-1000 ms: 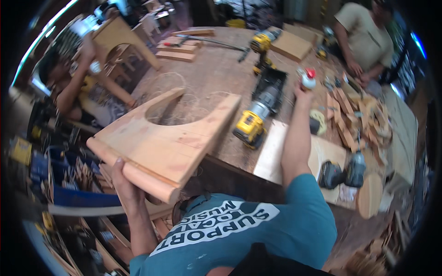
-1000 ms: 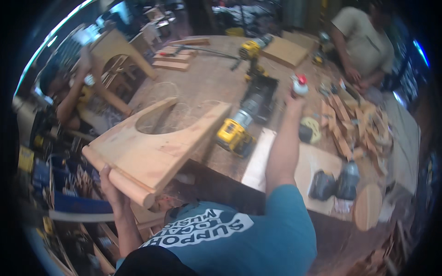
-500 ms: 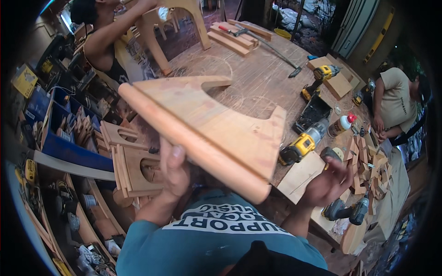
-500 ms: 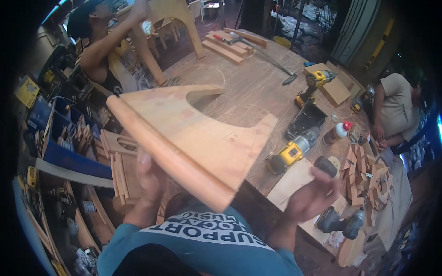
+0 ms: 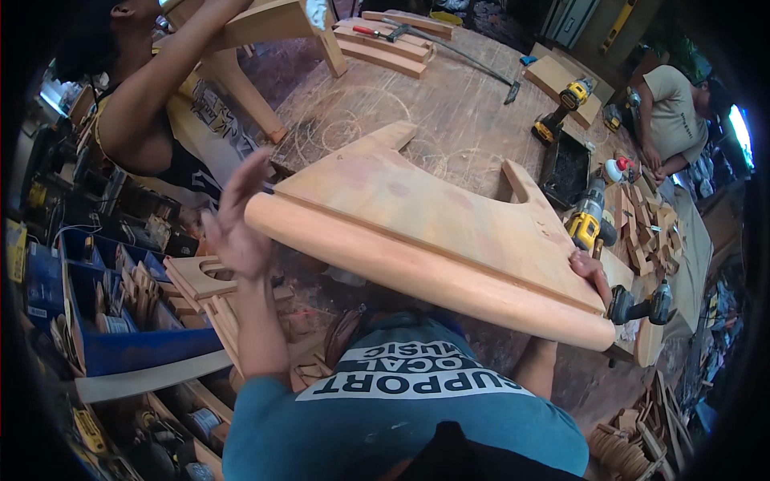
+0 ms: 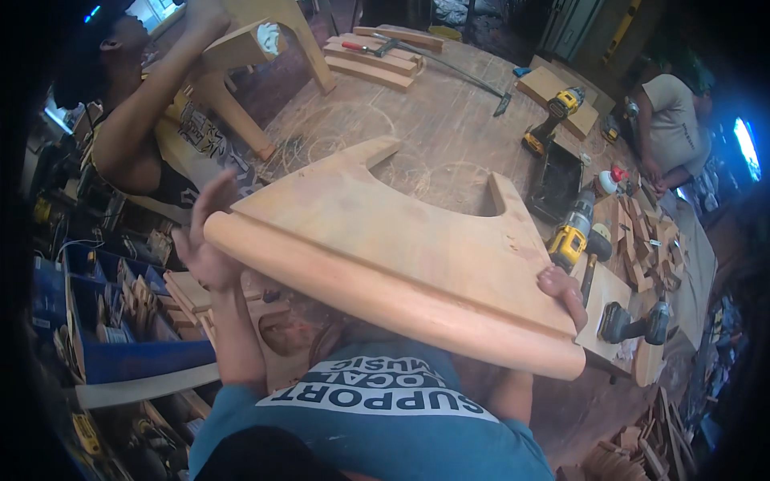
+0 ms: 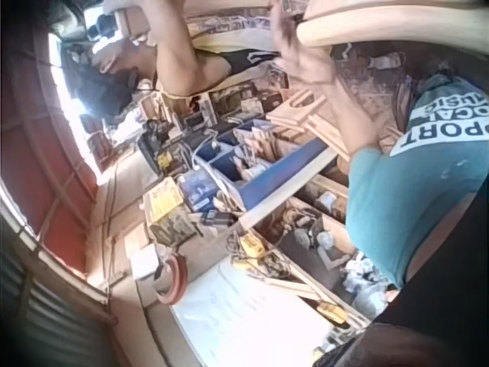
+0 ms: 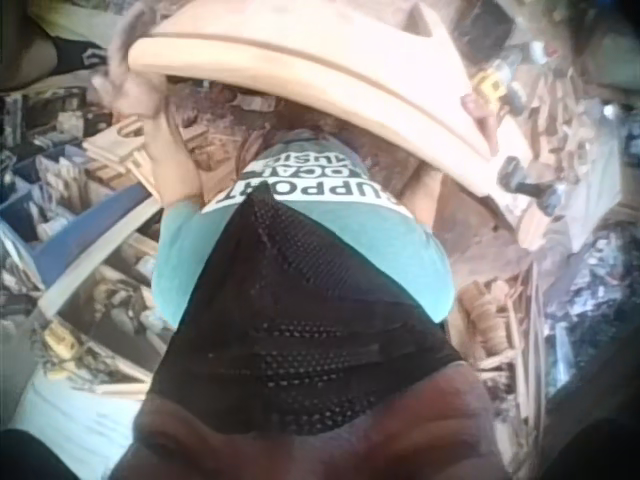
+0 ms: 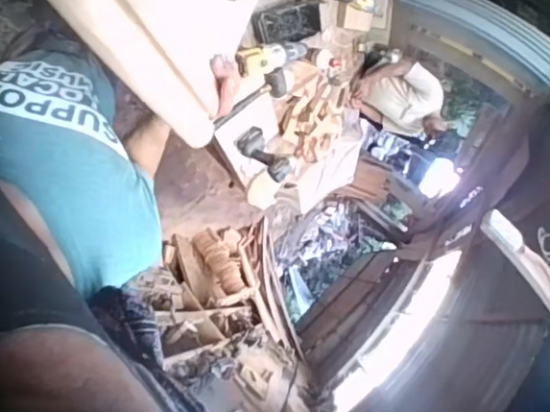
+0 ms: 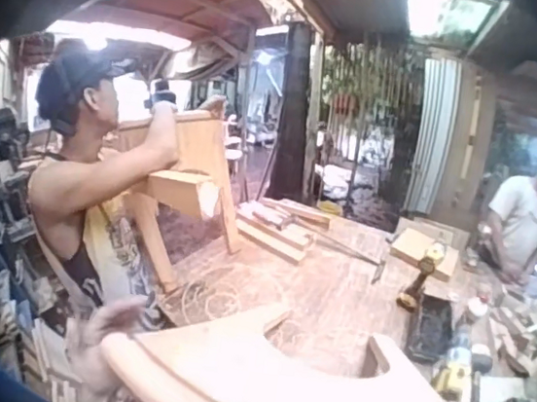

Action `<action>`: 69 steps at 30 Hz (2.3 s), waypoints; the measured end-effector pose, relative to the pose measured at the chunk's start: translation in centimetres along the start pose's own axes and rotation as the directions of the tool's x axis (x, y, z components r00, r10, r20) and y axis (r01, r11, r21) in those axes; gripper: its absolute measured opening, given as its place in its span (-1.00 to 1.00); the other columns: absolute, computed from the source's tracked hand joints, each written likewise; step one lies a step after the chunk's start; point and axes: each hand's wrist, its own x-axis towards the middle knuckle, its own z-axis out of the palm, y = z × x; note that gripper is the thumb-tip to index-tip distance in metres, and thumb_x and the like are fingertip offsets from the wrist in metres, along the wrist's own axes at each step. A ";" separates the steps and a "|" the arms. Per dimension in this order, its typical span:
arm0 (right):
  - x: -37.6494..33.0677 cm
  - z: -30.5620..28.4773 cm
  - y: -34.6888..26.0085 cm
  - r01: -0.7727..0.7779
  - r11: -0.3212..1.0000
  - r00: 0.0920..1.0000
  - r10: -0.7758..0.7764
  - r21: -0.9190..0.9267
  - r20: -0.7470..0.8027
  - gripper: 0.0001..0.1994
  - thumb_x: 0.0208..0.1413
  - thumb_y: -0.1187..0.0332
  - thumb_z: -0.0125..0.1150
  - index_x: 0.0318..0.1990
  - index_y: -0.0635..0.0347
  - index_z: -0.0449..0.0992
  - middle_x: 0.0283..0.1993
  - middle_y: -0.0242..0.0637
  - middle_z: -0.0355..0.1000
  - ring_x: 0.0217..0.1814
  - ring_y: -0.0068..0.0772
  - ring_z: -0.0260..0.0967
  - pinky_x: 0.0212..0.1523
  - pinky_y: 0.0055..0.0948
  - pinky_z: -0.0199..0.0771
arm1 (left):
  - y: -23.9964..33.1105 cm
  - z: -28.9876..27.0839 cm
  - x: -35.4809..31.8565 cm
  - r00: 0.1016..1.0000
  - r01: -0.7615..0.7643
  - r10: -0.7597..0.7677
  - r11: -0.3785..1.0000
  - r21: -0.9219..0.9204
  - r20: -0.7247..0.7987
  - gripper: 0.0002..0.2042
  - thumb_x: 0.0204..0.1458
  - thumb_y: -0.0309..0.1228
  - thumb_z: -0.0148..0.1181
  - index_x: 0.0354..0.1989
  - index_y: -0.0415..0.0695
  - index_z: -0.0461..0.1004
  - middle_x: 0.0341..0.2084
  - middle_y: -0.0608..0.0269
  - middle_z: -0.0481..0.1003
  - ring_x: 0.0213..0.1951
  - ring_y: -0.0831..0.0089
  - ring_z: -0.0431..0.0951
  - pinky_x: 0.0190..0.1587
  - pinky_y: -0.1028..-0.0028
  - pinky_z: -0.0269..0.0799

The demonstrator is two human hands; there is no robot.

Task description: The person drills holes into a wooden board using a power drill, applies wood glue onto wooden components, fits wooden pieces together to assemble a stool, and drills additional holes into another wooden panel with the drill.

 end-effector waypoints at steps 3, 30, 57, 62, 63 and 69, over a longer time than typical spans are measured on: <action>-0.5 1.8 -1.8 -0.059 0.988 0.997 0.051 -0.140 -0.055 -0.63 0.38 0.27 -0.07 0.26 0.15 0.25 -0.12 -0.07 0.41 -0.01 -0.13 0.37 0.28 0.09 0.34 | -0.7 -1.3 5.4 0.739 0.235 -0.247 0.966 0.105 0.626 -0.07 0.28 0.33 -0.41 0.22 -0.46 0.39 0.26 -0.17 0.40 0.27 0.08 0.40 0.45 0.11 0.04; 0.5 -0.4 -0.3 0.045 0.995 0.998 -0.041 -0.089 0.052 -0.71 0.31 0.28 0.05 0.09 0.19 0.37 -0.27 -0.12 0.53 -0.23 -0.21 0.47 -0.06 -0.06 0.47 | -0.5 1.6 9.2 0.599 0.269 -0.714 0.606 0.748 0.363 -0.71 0.13 -0.38 0.33 0.00 -0.24 0.64 0.05 0.02 0.60 0.17 0.28 0.54 0.24 0.36 0.39; 3.4 0.4 0.8 0.132 0.990 0.986 -0.136 0.042 0.092 -0.80 0.27 0.33 0.17 -0.03 0.16 0.38 -0.22 -0.20 0.57 -0.23 -0.21 0.55 -0.10 -0.12 0.50 | -3.8 -0.3 4.1 0.334 0.912 -0.942 0.317 0.259 -0.024 -0.56 0.26 -0.25 0.20 0.15 -0.35 0.47 -0.10 0.07 0.62 -0.11 0.35 0.65 -0.03 0.39 0.57; 3.8 0.8 -0.2 0.086 0.991 0.983 -0.102 0.104 0.156 -0.81 0.24 0.30 0.24 -0.08 0.11 0.44 -0.21 -0.22 0.61 -0.22 -0.20 0.57 -0.12 -0.14 0.51 | -3.6 -0.7 2.5 0.281 0.938 -0.959 0.270 0.219 -0.023 -0.59 0.27 -0.26 0.17 0.09 -0.39 0.50 -0.08 0.06 0.62 -0.14 0.32 0.67 -0.06 0.38 0.60; 4.1 0.8 -0.5 0.082 0.991 0.982 -0.099 0.107 0.161 -0.81 0.24 0.30 0.24 -0.08 0.11 0.44 -0.21 -0.22 0.61 -0.22 -0.20 0.57 -0.12 -0.14 0.51 | -3.4 -0.9 2.0 0.266 0.943 -0.964 0.256 0.212 -0.018 -0.59 0.29 -0.25 0.16 0.09 -0.40 0.50 -0.08 0.05 0.62 -0.15 0.32 0.67 -0.07 0.38 0.61; 6.2 1.6 -0.5 0.093 0.977 0.928 -0.156 0.194 0.338 -0.83 0.23 0.28 0.24 -0.11 0.07 0.44 -0.23 -0.25 0.61 -0.24 -0.21 0.56 -0.15 -0.17 0.50 | -3.7 -0.6 -1.4 0.189 0.966 -0.946 0.131 0.222 -0.263 -0.53 0.30 -0.17 0.17 0.12 -0.39 0.48 -0.04 -0.01 0.61 -0.09 0.28 0.68 0.00 0.30 0.63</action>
